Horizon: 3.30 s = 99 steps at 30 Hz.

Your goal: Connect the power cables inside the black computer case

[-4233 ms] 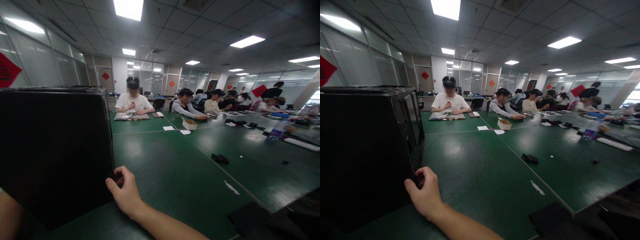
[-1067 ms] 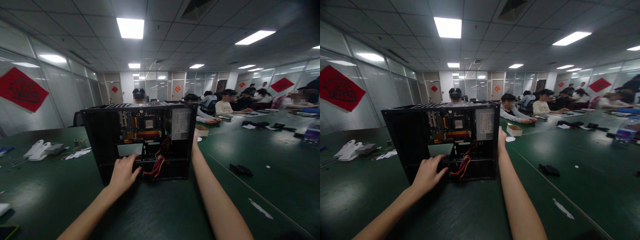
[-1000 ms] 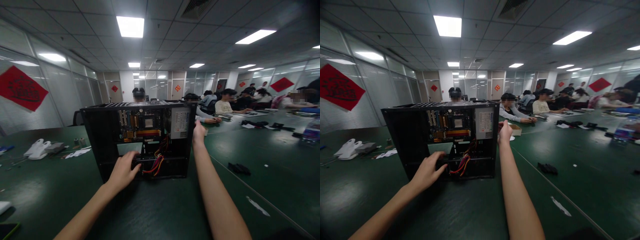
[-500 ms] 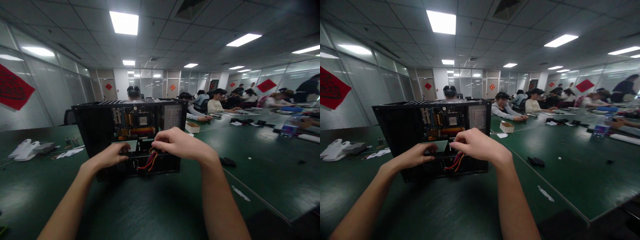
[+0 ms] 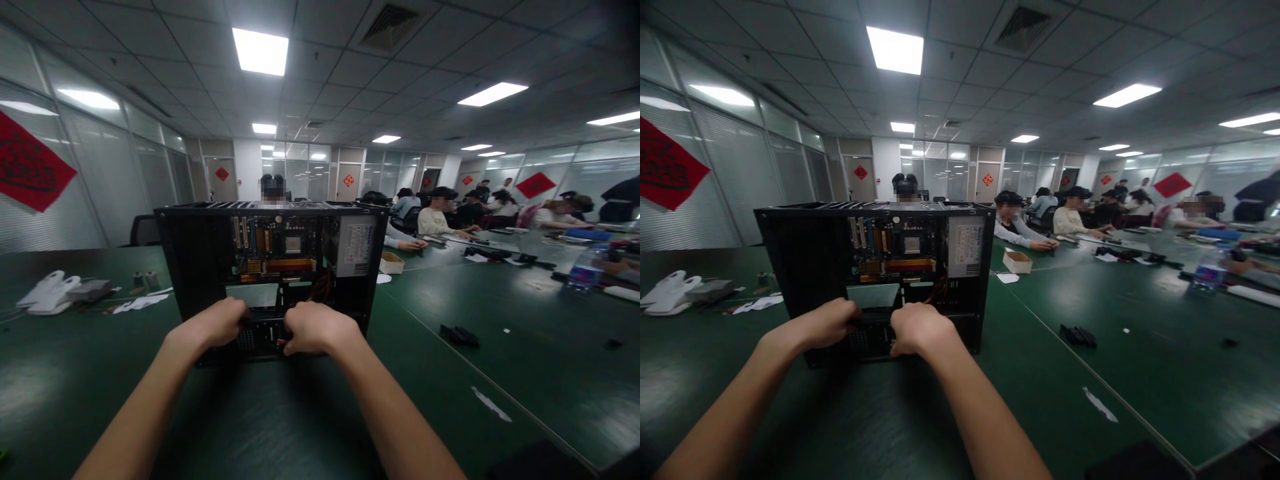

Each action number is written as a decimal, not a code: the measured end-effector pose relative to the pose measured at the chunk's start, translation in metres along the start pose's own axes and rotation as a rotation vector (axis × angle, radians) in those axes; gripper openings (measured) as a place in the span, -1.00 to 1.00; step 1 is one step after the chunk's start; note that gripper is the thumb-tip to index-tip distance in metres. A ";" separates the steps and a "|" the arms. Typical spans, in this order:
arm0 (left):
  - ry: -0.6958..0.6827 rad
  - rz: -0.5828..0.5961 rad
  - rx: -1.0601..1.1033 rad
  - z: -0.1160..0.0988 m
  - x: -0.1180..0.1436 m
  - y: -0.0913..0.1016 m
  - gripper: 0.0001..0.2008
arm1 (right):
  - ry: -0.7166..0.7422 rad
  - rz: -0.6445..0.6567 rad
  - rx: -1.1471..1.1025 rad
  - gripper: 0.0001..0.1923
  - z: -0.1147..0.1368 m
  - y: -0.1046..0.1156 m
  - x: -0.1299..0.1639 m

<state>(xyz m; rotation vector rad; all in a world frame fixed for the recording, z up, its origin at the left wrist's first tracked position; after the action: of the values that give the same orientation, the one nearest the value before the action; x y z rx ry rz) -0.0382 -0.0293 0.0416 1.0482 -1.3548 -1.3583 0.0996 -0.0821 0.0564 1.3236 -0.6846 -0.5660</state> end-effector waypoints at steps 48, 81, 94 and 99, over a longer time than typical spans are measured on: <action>-0.337 -0.476 0.843 -0.052 0.071 0.089 -0.42 | 0.235 -0.812 -0.388 -0.65 0.002 0.079 0.068; -0.398 -0.596 0.500 -0.044 0.085 0.093 -0.48 | 0.299 -0.696 -0.374 -0.89 0.029 0.071 0.060; -0.629 -0.714 0.366 -0.050 0.110 0.098 -0.44 | 0.352 -0.644 -0.290 -0.94 0.052 0.077 0.081; -0.643 -0.738 0.332 -0.050 0.109 0.098 -0.46 | 0.353 -0.630 -0.269 -0.94 0.050 0.076 0.079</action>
<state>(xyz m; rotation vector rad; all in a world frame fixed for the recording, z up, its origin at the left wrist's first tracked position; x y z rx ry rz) -0.0089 -0.1434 0.1416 1.4994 -1.7868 -2.1975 0.1161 -0.1601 0.1463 1.3289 0.1151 -0.8643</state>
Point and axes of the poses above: each hand's wrist, its own x-axis away from the middle knuckle, its own y-axis out of the back of the hand, z = x × y, the point moved 7 cm from there along -x, towards the middle knuckle, and after that the axes turned 15 degrees about y, right-handed, at the moved point
